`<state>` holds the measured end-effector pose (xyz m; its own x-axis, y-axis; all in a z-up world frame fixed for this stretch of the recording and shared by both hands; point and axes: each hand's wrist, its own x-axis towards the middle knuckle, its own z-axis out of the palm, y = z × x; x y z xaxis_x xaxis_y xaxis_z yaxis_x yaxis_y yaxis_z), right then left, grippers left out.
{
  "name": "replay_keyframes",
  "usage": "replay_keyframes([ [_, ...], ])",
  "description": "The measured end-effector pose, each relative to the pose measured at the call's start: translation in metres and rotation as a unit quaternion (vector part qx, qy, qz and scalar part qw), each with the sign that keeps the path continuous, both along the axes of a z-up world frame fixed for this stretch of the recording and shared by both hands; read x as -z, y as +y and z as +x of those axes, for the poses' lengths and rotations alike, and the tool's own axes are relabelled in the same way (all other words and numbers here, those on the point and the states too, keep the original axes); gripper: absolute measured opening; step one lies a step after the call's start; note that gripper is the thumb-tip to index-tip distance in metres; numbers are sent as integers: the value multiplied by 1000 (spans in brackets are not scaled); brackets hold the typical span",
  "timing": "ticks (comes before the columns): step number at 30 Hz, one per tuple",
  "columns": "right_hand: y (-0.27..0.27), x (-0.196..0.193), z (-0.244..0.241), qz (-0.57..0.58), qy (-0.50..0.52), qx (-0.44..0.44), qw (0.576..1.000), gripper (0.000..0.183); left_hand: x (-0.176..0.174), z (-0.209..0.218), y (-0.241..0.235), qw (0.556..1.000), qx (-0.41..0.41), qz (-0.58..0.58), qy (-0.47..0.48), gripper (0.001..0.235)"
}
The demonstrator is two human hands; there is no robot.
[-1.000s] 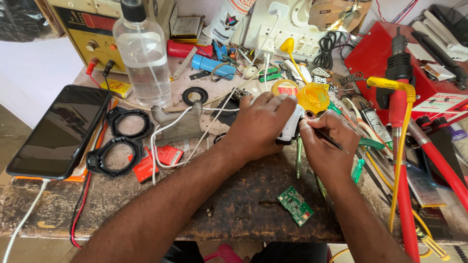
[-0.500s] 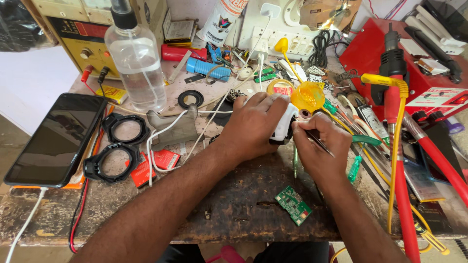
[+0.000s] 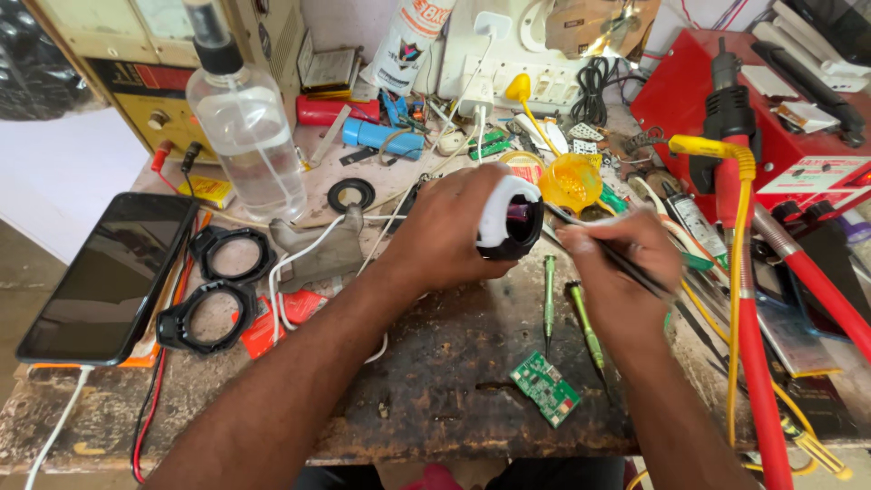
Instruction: The person assembles a small white electronic device, likely a camera, by inserting a black circular component into the housing and securing it with a black strap. The person uses tweezers to adjust internal wires and components, then connects a white USB cable to the device.
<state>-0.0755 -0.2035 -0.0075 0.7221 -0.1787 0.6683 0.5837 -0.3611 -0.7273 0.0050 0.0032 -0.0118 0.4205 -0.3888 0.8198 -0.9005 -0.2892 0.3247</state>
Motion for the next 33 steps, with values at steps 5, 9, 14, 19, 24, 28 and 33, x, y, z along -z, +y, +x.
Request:
replay_keyframes([
  [5,-10,-12,-7,-29,50,3,998,13,-17,-3,12,996,43,-36,63,93],
  [9,-9,-3,5,-293,112,82,946,28,-25,-11,13,995,61,-50,54,91],
  [14,-5,13,32,-505,-63,4,861,35,-25,-15,14,995,66,-62,38,98],
  [19,-8,7,34,-415,89,53,904,38,-22,-13,13,994,67,-82,14,103],
  [24,2,-24,16,124,105,-251,954,81,-19,-13,10,990,92,-105,13,106],
  [28,34,-26,5,29,14,-287,958,119,-18,-14,2,988,108,-109,2,101],
  [33,40,-25,5,-20,11,-200,979,118,-16,-9,5,985,147,-85,43,97],
])
